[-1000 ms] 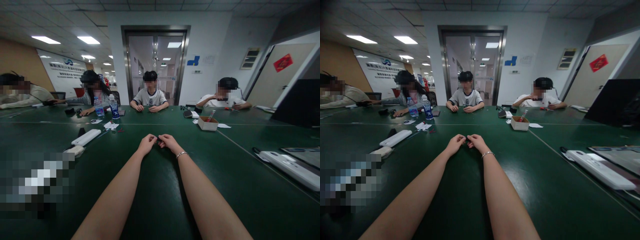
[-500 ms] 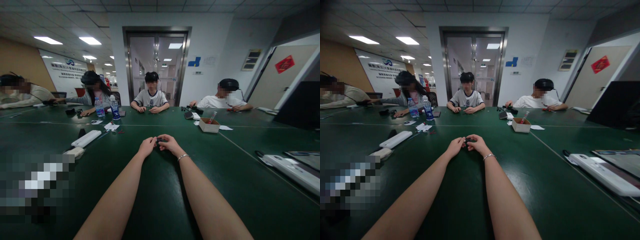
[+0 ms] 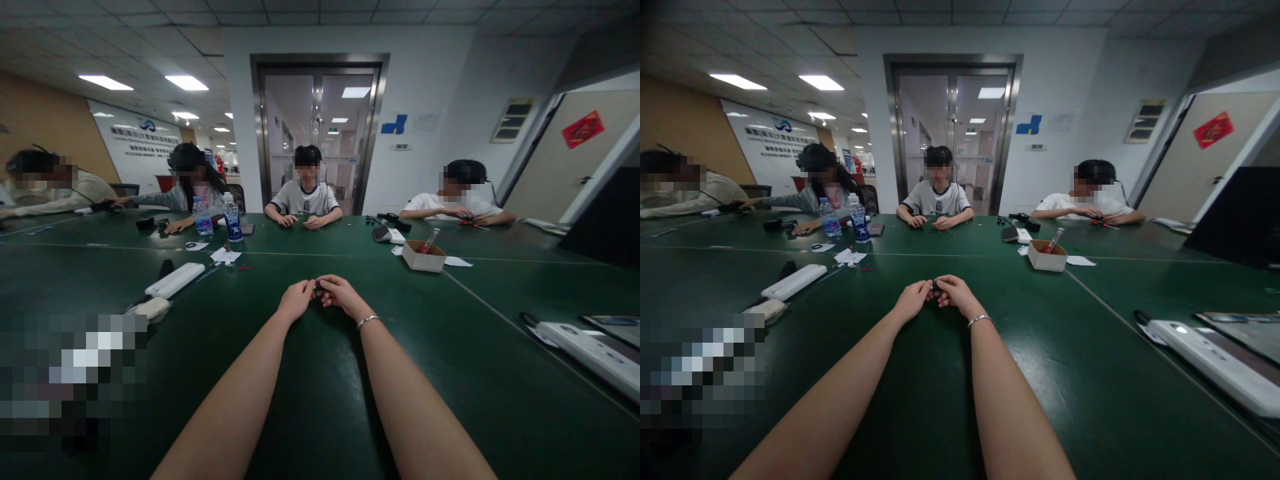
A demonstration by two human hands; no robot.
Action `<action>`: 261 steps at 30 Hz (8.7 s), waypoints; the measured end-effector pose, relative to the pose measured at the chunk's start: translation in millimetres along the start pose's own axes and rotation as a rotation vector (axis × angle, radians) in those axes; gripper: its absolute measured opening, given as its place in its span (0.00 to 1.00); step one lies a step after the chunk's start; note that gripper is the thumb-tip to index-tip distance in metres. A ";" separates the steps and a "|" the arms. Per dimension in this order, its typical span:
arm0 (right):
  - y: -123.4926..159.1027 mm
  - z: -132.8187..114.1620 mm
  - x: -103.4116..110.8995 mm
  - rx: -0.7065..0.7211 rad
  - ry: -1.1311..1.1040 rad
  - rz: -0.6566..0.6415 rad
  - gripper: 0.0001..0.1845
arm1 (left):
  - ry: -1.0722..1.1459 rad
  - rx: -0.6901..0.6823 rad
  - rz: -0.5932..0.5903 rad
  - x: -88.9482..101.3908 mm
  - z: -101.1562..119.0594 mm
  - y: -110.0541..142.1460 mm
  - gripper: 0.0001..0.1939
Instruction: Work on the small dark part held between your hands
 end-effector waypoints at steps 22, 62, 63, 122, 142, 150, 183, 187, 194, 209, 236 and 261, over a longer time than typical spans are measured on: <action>-0.7 1.9 3.9 -0.038 -0.093 -0.086 0.09 | -0.099 -0.020 -0.034 -1.7 6.7 4.6 0.26; -4.9 -0.6 3.3 -0.010 -0.029 -0.012 0.10 | -0.217 0.043 -0.068 0.3 13.0 3.1 0.23; -5.1 -0.5 2.4 -0.012 -0.026 -0.007 0.10 | -0.230 0.044 -0.069 0.1 13.3 2.9 0.23; 67.4 3.6 -27.3 -0.054 0.116 0.053 0.06 | -0.218 0.076 -0.114 12.1 24.9 59.7 0.21; 71.2 2.9 -27.3 0.055 0.123 0.016 0.08 | -0.103 -0.019 -0.065 17.7 29.2 73.2 0.18; 73.6 3.1 -29.3 0.028 0.138 -0.009 0.07 | -0.045 -0.016 -0.016 22.0 31.3 74.2 0.17; 76.3 -1.5 -21.2 0.051 0.000 0.073 0.08 | 0.016 0.024 0.062 25.9 24.8 72.1 0.16; 75.9 -1.0 -22.5 0.047 -0.011 0.052 0.10 | 0.027 0.024 0.072 25.4 22.5 70.7 0.15; 77.3 -2.0 -23.1 0.035 0.013 0.080 0.05 | 0.021 0.024 0.066 25.6 23.6 71.2 0.16; 73.3 2.6 -21.8 0.011 0.028 0.067 0.09 | -0.006 0.050 0.046 28.2 29.9 74.9 0.16; 75.9 1.7 -22.3 0.008 -0.040 0.026 0.05 | -0.038 0.007 0.041 28.6 30.7 75.1 0.25; 72.6 6.6 -19.7 0.048 -0.031 -0.041 0.10 | -0.067 0.119 0.091 42.1 28.5 76.2 0.29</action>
Point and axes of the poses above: each hand's wrist, its own y-axis away from the middle knuckle, its own x-axis out of the back of the hand, z = x × y, the point moved 7 cm from there along -y, towards the middle knuckle, and after that the axes turned 5 degrees about z, right-handed, at the moved point
